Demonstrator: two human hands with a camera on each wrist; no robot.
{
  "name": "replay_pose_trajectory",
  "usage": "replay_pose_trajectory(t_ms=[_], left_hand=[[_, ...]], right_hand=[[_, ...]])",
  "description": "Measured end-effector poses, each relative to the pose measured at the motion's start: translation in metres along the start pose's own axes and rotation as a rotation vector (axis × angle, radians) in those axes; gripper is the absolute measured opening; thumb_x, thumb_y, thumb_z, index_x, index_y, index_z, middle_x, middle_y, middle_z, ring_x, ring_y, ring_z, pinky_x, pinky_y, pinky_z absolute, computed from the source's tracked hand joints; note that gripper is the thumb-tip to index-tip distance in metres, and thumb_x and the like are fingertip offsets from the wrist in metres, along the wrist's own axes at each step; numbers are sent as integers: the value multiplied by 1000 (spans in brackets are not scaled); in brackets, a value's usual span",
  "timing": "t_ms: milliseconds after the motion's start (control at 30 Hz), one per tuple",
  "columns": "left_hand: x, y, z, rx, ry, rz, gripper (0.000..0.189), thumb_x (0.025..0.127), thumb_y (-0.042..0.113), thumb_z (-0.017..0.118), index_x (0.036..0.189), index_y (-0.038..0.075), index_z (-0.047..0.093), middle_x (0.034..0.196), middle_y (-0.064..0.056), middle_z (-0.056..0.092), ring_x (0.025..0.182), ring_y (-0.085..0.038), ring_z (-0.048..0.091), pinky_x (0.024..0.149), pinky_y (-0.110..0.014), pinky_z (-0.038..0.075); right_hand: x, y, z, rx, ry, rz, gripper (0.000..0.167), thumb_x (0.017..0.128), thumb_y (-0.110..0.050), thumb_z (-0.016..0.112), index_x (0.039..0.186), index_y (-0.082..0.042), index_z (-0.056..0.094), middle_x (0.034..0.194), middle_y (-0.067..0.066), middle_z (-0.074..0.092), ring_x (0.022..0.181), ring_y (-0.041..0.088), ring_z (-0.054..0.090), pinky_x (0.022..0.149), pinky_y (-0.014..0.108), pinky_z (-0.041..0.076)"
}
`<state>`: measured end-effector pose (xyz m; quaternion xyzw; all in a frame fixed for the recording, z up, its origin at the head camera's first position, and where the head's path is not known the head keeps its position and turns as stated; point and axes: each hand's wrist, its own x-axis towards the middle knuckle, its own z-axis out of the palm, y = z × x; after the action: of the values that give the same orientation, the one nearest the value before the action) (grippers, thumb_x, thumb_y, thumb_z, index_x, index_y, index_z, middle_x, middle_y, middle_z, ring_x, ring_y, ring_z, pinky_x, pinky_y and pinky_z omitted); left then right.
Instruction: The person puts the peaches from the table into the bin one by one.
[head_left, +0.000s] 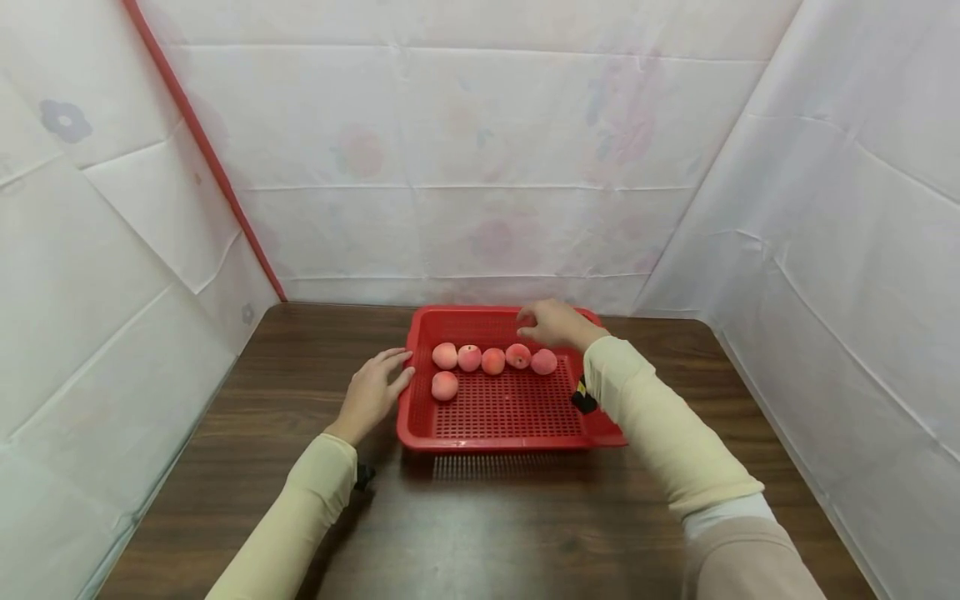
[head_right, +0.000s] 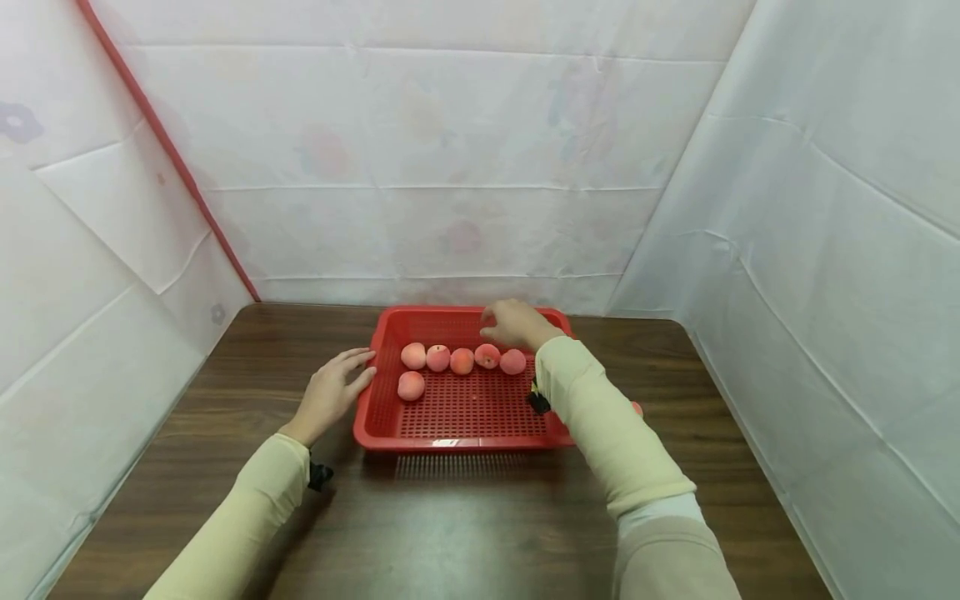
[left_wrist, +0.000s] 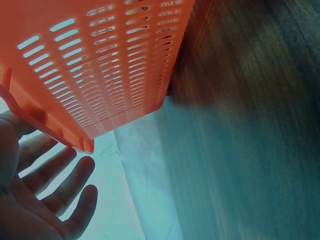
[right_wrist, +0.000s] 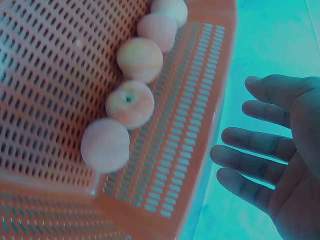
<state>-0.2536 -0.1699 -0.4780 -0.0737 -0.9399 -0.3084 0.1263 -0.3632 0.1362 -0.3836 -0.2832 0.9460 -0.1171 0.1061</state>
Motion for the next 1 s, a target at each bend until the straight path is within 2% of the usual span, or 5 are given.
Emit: replay_pose_trajectory(t_ms=[200,400,500,667,1000], left_hand=[[0,1,0,24,-1,-3,42,94,25,64,131,4,62,135,-16,60,124,-37,56,104,-56,43],[0,1,1,59,-2,22,42,95,26,63,131,4,62,135,-16,60,123,-37,57,104,-55,44],[0,0,2,59,-3,27,42,95,26,63,131,4,61,135,-16,60,123,-37,57,104,-55,43],[-1,0,3,44,6,22,42,95,25,63,131,4,61,135,-16,60,123,-38,56,104,-55,43],[0,2,4,35,26,42,41,94,25,64,130,4,63,134,-16,61,120,-38,58,101,-57,44]], right_hand=[[-8,17,-10,16,3,13,32,96,-23,60,122,-4,66,104,12,69,92,24,63,85,43,51],[-22,35,-18,89,14,79,37,97,-23,59,127,-1,62,111,18,67,98,28,64,85,45,52],[-30,48,-21,108,33,102,38,97,-23,58,126,1,61,110,20,66,96,30,63,83,45,52],[-45,70,-24,116,67,139,38,96,-22,59,124,3,62,113,23,65,102,33,63,87,49,51],[-72,106,-28,85,106,197,35,95,-22,59,120,1,64,111,23,67,100,35,64,84,49,52]])
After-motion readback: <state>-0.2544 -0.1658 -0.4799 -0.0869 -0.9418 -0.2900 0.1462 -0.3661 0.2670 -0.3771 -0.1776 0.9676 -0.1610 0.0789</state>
